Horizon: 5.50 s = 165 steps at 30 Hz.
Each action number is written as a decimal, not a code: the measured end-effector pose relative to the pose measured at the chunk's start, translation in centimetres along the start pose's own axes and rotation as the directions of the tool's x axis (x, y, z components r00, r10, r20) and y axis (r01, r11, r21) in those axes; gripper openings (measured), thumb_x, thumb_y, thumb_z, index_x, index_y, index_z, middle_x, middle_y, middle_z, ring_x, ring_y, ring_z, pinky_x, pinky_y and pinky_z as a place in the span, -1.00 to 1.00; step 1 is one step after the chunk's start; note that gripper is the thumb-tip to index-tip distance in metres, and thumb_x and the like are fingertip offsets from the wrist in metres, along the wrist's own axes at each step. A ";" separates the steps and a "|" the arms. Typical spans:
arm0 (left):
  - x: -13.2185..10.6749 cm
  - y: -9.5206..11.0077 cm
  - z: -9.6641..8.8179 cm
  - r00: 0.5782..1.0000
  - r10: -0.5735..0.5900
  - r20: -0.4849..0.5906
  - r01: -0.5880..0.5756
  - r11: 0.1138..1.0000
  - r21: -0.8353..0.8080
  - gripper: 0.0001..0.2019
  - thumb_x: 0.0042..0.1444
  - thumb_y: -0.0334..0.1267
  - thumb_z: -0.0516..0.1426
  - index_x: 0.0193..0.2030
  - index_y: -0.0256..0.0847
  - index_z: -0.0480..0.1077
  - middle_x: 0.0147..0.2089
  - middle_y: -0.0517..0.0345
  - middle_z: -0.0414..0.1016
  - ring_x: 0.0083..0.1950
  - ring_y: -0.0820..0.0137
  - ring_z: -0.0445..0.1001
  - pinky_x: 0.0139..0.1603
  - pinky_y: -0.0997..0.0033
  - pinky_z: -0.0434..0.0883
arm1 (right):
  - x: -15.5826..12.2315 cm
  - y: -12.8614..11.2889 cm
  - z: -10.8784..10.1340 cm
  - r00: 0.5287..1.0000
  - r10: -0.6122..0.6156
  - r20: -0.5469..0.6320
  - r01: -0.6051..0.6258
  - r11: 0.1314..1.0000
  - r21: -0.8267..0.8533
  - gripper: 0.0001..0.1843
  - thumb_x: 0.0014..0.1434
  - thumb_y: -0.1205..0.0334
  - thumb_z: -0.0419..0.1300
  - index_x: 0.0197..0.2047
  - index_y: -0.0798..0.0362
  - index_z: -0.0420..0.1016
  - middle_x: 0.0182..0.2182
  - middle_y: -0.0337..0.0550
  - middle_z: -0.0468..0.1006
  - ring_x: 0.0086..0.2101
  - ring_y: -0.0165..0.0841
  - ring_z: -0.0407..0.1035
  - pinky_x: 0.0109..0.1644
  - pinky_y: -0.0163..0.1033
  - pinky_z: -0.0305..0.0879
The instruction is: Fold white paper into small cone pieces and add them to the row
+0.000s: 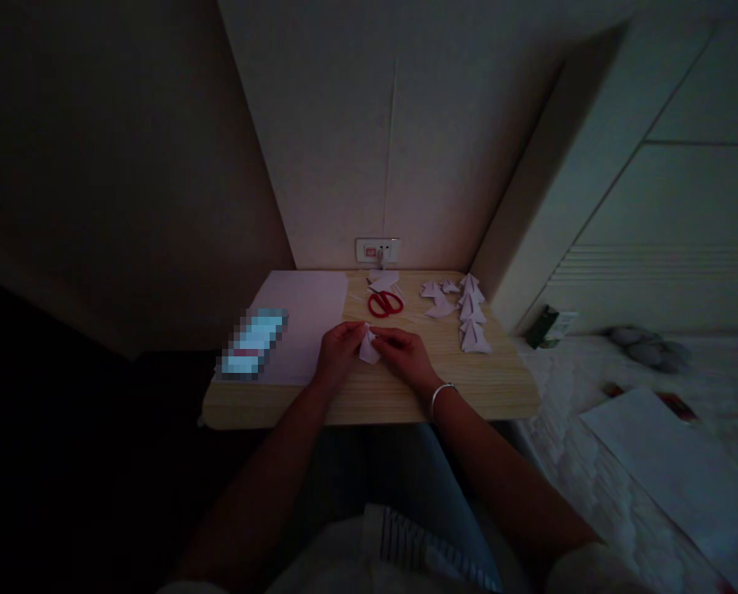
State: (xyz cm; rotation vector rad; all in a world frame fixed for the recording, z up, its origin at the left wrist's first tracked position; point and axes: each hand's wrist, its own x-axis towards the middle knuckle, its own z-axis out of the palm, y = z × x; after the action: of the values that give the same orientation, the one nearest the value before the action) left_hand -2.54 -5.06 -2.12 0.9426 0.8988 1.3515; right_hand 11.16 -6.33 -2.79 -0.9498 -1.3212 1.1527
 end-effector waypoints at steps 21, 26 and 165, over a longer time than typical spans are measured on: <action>0.1 -0.2 -0.4 0.997 0.077 -0.025 -0.073 0.989 0.131 -0.75 -0.13 -0.14 0.25 -0.37 -0.29 0.46 -0.46 0.20 0.50 -0.46 0.49 0.40 -0.39 0.50 0.32 | -0.4 0.3 0.0 0.973 -0.224 0.046 0.227 0.921 -0.317 -0.70 0.10 0.23 0.18 -0.08 -0.09 0.54 -0.28 -0.17 0.58 -0.31 -0.35 0.43 -0.20 -0.22 0.35; 0.2 -0.4 -0.5 0.993 0.105 -0.055 -0.094 0.980 0.175 -0.77 -0.11 -0.14 0.23 -0.40 -0.30 0.45 -0.49 0.22 0.46 -0.50 0.52 0.36 -0.45 0.53 0.29 | -0.3 0.6 0.0 0.984 -0.175 0.045 0.180 0.950 -0.256 -0.70 0.08 0.21 0.20 -0.09 -0.09 0.54 -0.23 -0.17 0.58 -0.27 -0.33 0.44 -0.17 -0.21 0.35; 0.3 -0.3 -0.3 0.994 0.080 -0.079 -0.071 0.991 0.116 -0.74 -0.11 -0.12 0.23 -0.37 -0.26 0.35 -0.42 0.22 0.44 -0.44 0.47 0.40 -0.47 0.49 0.39 | 0.2 0.0 0.3 0.994 0.111 0.009 -0.111 0.994 -0.014 -0.67 -0.11 0.08 0.31 -0.31 0.03 0.33 -0.50 -0.30 0.44 -0.49 -0.44 0.30 -0.40 -0.32 0.20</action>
State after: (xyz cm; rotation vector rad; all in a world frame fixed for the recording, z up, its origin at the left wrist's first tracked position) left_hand -2.73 -4.79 -2.47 1.0219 1.0209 1.4250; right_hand 10.86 -6.18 -2.78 -1.0397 -1.2988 1.2354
